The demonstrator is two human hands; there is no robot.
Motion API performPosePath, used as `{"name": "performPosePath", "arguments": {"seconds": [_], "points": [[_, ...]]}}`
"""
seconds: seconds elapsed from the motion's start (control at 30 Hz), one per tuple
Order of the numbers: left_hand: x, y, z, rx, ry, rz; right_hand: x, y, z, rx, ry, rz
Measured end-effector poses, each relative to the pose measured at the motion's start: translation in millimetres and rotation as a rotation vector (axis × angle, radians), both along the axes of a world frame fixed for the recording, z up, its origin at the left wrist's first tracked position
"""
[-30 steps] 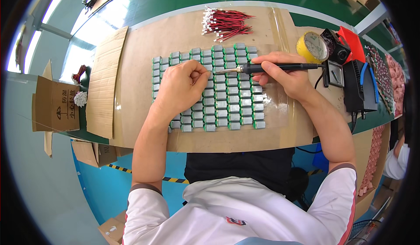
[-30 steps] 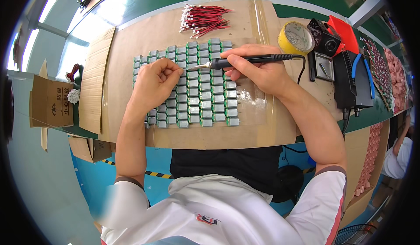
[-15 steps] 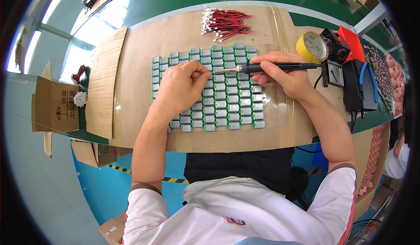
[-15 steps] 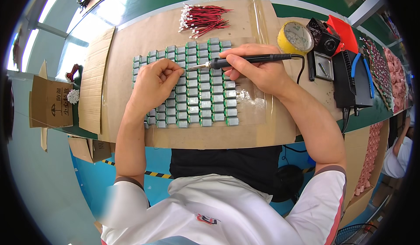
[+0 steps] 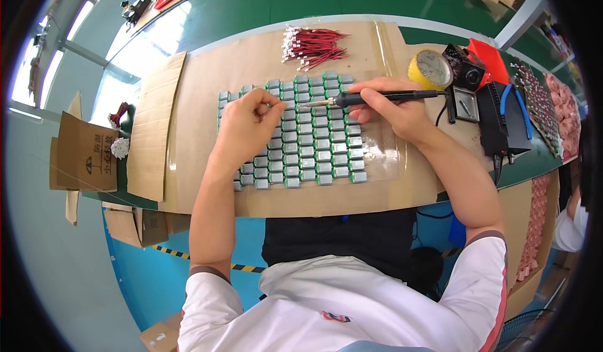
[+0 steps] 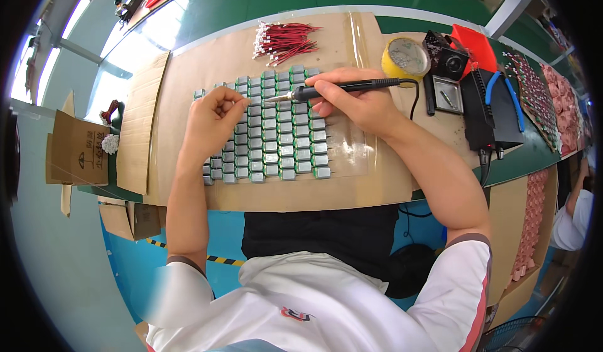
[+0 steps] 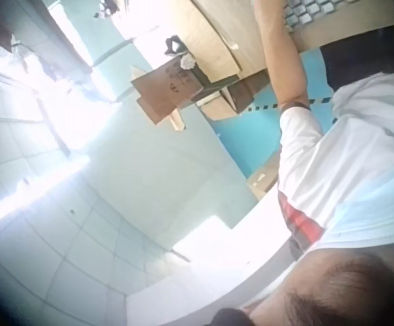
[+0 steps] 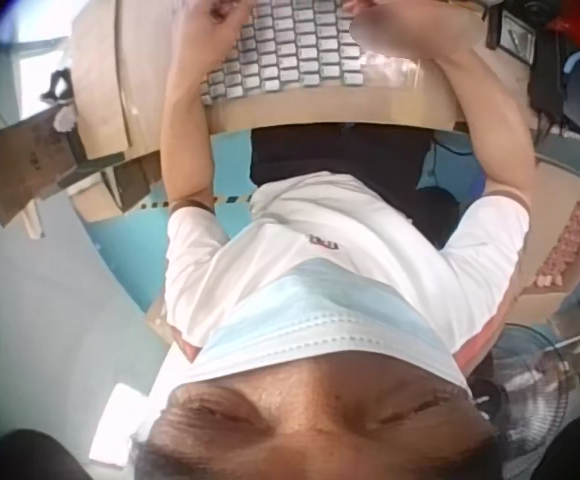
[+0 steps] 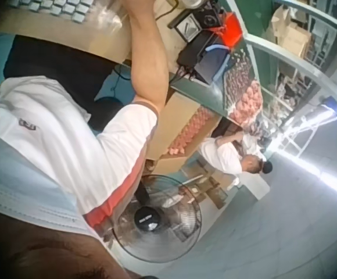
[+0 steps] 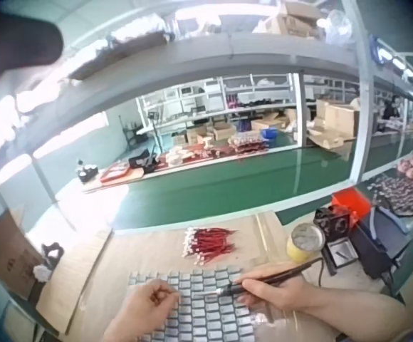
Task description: Soldering wires onto small electronic components arranged in a grid on a workbench.
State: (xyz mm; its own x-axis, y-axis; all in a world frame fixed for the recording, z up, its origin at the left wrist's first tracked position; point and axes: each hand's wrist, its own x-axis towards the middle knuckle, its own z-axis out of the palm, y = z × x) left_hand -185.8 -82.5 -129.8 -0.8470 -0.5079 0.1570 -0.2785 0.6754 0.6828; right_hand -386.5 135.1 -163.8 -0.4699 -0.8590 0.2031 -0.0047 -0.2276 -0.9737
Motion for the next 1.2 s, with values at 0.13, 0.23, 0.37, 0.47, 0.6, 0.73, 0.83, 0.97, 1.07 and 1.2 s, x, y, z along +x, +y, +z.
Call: {"name": "performPosePath", "arguments": {"seconds": [0.13, 0.23, 0.37, 0.47, 0.6, 0.73, 0.83, 0.97, 1.07, 1.2], "points": [[6, 5, 11, 0.012, 0.076, 0.096, 0, 3, 1, -0.042, 0.021, 0.018], [5, 18, 17, 0.248, 0.17, 0.148, -1, 7, 2, -0.018, 0.048, 0.007], [1, 28, 24, 0.35, 0.086, 0.2, -2, 9, 2, -0.027, 0.038, 0.009], [-4, 23, 24, 0.202, 0.065, 0.176, -1, 9, 2, -0.027, 0.029, 0.01], [-3, 14, 14, 0.03, 0.118, 0.101, -1, 8, 1, -0.026, 0.008, 0.011], [1, 4, 4, 0.159, 0.152, 0.035, 0, 7, 1, 0.011, 0.014, 0.007], [5, 3, -5, 0.202, 0.15, 0.019, 3, 7, 0, 0.021, -0.003, -0.001], [6, 4, -11, 0.266, 0.098, 0.053, 7, 3, 1, -0.011, 0.02, -0.023], [6, 6, -11, 0.221, 0.092, 0.052, 9, 2, 2, -0.017, 0.043, -0.023], [7, 8, -9, 0.153, 0.084, 0.056, 10, 2, 0, -0.009, 0.03, -0.014]]}}
